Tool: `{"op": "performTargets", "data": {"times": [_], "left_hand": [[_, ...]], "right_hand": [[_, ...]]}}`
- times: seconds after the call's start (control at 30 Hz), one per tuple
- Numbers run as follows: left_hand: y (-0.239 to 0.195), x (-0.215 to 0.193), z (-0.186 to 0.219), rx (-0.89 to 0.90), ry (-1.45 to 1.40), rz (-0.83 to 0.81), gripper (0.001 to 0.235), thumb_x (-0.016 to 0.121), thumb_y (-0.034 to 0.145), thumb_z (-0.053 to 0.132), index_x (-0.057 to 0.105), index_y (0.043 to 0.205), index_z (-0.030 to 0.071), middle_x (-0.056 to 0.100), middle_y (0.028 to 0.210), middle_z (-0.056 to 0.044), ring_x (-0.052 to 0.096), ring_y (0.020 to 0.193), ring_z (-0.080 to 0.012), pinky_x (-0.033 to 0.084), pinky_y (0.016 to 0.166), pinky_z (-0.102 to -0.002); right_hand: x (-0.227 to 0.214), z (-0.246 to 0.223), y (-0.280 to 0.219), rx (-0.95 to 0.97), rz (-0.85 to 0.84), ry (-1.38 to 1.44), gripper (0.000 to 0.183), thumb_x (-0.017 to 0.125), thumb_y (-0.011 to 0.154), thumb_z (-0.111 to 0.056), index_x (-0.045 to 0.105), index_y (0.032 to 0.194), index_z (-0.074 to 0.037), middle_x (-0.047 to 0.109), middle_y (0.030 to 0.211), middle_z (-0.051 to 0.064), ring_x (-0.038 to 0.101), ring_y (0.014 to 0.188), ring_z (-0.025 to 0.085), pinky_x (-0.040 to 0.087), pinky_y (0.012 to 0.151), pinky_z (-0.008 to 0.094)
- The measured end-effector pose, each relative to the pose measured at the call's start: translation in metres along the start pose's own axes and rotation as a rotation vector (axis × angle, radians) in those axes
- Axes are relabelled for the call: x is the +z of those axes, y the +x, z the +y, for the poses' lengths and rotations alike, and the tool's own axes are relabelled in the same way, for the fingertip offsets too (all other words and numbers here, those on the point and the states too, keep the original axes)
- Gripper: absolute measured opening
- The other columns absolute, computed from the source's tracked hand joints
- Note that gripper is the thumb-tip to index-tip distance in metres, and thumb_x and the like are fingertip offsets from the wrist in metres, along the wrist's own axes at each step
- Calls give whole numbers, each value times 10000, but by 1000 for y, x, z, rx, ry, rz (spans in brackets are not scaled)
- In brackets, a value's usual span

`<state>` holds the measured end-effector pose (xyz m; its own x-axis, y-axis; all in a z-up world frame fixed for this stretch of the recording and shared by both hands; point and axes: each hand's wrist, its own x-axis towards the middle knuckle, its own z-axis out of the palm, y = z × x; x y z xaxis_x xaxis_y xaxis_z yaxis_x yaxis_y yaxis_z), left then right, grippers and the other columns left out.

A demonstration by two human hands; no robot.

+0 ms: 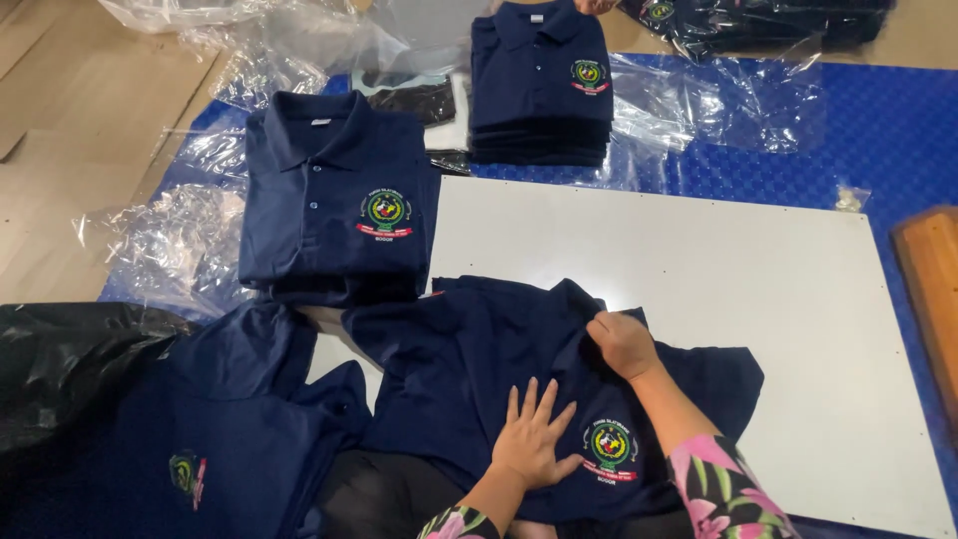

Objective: Folding navy blue polo shirts on a white board and stacking them neatly.

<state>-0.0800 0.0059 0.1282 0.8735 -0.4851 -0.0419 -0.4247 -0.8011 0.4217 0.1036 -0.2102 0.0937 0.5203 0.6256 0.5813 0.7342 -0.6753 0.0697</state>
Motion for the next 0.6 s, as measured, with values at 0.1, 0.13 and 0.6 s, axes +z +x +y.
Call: {"op": "performTargets", "data": {"times": [0.1,0.13,0.6], "left_hand": [[1,-1,1,-11,-18,-18,846,552,859,642,426,1554,177,187,1671,-231,86,1519,-508,21,1185,-697],[1,-1,0,-8,-17,-16,846,552,859,642,426,1554,177,187,1671,-231,86,1519,-508,21,1185,-697],[1,4,1,-14,35,-18,830,547,863,657,435,1545,196,191,1676,-190,93,1523,-488,37,1191,-688]], "right_hand": [[23,1,-22,91,-7,37,119,586,836,28,556,800,-81,519,775,89,521,615,300,425,485,427],[20,-1,-19,91,-5,34,119,586,836,28,556,800,-81,519,775,89,521,615,300,425,485,427],[0,-35,0,1221,76,412,368,665,931,-220,640,1258,-52,704,1130,144,661,1059,317,513,918,456]]}}
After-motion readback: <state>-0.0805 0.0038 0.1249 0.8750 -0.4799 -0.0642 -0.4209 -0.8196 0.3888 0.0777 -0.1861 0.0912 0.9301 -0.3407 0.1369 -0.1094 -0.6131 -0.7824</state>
